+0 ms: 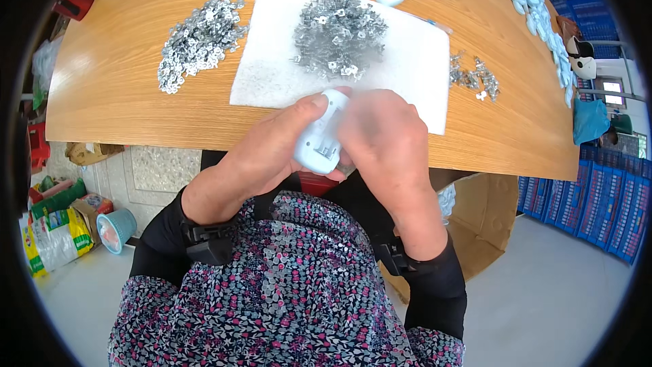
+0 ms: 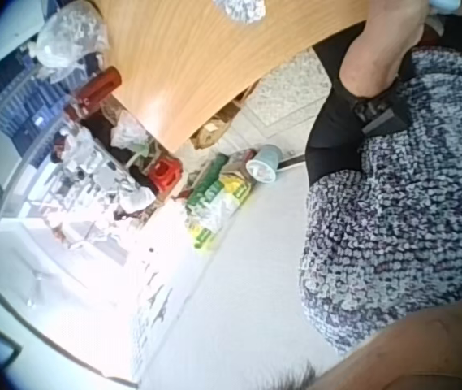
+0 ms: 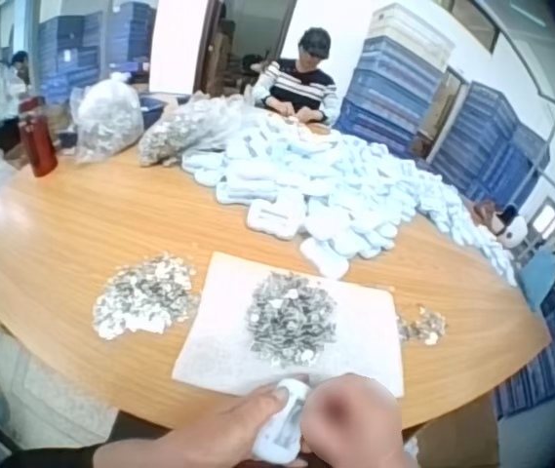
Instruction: Assembling small silver decorative components into a white plastic housing.
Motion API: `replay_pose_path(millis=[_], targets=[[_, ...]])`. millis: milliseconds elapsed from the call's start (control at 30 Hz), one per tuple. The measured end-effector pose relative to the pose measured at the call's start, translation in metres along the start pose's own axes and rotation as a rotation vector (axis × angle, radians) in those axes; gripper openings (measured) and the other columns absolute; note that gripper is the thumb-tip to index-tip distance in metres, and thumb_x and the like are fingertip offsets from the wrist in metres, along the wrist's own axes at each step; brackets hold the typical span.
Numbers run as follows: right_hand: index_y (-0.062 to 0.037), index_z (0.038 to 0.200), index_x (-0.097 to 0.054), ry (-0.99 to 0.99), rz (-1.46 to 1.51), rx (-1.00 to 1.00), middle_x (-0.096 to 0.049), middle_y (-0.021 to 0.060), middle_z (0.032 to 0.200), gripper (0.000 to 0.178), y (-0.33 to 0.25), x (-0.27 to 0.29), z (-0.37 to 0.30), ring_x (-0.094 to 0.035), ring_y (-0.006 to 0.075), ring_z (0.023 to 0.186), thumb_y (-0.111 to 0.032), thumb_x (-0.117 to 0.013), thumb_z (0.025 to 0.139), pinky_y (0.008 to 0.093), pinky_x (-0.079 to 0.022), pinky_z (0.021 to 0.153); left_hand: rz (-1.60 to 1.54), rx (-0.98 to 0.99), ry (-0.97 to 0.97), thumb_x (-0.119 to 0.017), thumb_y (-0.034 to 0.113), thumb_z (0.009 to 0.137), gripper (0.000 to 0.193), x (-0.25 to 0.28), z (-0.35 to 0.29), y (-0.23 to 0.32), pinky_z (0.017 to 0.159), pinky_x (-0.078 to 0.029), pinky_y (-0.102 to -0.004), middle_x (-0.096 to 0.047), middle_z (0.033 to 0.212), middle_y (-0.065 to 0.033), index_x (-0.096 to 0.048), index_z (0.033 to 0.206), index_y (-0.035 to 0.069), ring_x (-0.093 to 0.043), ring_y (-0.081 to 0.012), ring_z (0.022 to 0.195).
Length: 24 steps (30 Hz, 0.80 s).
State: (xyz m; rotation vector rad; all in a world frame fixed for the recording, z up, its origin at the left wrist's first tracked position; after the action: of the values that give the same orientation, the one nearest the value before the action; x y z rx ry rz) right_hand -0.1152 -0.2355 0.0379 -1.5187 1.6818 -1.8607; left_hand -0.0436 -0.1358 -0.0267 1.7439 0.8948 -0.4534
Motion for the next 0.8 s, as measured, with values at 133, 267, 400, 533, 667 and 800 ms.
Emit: replay_pose_path(millis=[133, 267, 400, 533, 667, 800], targets=[[-0.0024, 0.094, -0.065, 0.125, -0.238, 0.337, -0.067, 0.0140, 0.083, 0.019, -0.003, 0.005, -0.002, -0.064, 0.0363, 0.078, -0.010, -0.072, 0.078, 0.0426, -0.052, 0.071, 0.017, 0.001, 0.004, -0.038, 0.039, 0.107, 0.057, -0.001, 0.000, 0.001, 0.082, -0.060, -0.0368, -0.059, 0.124, -0.0150, -0.034, 0.150, 0.002, -0.065, -0.0221, 0.099], [-0.0012, 0.089, -0.065, 0.145, -0.324, 0.356, -0.067, 0.0161, 0.081, 0.017, -0.014, 0.002, -0.002, -0.065, 0.0374, 0.075, -0.009, -0.073, 0.077, 0.0426, -0.052, 0.069, 0.128, -0.053, 0.046, -0.039, 0.038, 0.106, 0.057, -0.004, -0.005, 0.003, 0.081, -0.059, -0.0352, -0.060, 0.120, -0.0137, -0.033, 0.151, 0.002, -0.065, -0.0205, 0.097], [0.0017, 0.081, -0.061, 0.152, -0.265, 0.242, -0.060, 0.0025, 0.071, 0.005, -0.007, 0.003, -0.002, -0.054, 0.0074, 0.065, 0.000, -0.066, 0.081, 0.0252, -0.048, 0.058, 0.153, -0.059, 0.020, -0.039, 0.035, 0.107, 0.057, -0.007, -0.004, 0.002, 0.082, -0.058, -0.0333, -0.060, 0.118, -0.0124, -0.031, 0.153, 0.003, -0.065, -0.0183, 0.096], [0.0018, 0.082, -0.061, 0.160, -0.181, 0.200, -0.059, 0.0007, 0.072, 0.005, -0.005, 0.001, -0.003, -0.053, 0.0067, 0.065, 0.000, -0.065, 0.081, 0.0241, -0.047, 0.055, 0.196, -0.037, 0.024, -0.038, 0.035, 0.107, 0.057, -0.008, -0.004, 0.002, 0.083, -0.058, -0.0317, -0.061, 0.117, -0.0113, -0.029, 0.154, 0.004, -0.064, -0.0167, 0.096], [0.0010, 0.081, -0.060, 0.148, -0.101, 0.169, -0.058, -0.0010, 0.074, 0.005, -0.001, 0.005, -0.004, -0.052, 0.0064, 0.068, 0.001, -0.064, 0.081, 0.0233, -0.046, 0.060, 0.201, -0.012, 0.041, -0.037, 0.036, 0.107, 0.058, -0.007, -0.008, 0.004, 0.082, -0.058, -0.0320, -0.062, 0.115, -0.0109, -0.029, 0.154, 0.003, -0.065, -0.0163, 0.094], [0.0008, 0.080, -0.058, 0.135, -0.084, 0.185, -0.057, -0.0013, 0.073, 0.005, -0.005, 0.012, -0.003, -0.051, 0.0065, 0.069, 0.002, -0.064, 0.080, 0.0236, -0.045, 0.062, 0.126, -0.026, 0.001, -0.037, 0.037, 0.107, 0.059, -0.009, -0.005, 0.004, 0.081, -0.059, -0.0330, -0.062, 0.114, -0.0117, -0.029, 0.154, 0.003, -0.065, -0.0170, 0.095]])
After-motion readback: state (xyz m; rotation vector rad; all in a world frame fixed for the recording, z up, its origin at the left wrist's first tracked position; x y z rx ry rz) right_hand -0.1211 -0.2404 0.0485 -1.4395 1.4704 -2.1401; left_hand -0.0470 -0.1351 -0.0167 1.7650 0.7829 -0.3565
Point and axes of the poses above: each hand's wrist, its own z-axis towards the middle knuckle, its own x-axis out of the back of the hand, y = z × x, the point moved 7 cm from there along z, towards the middle knuckle
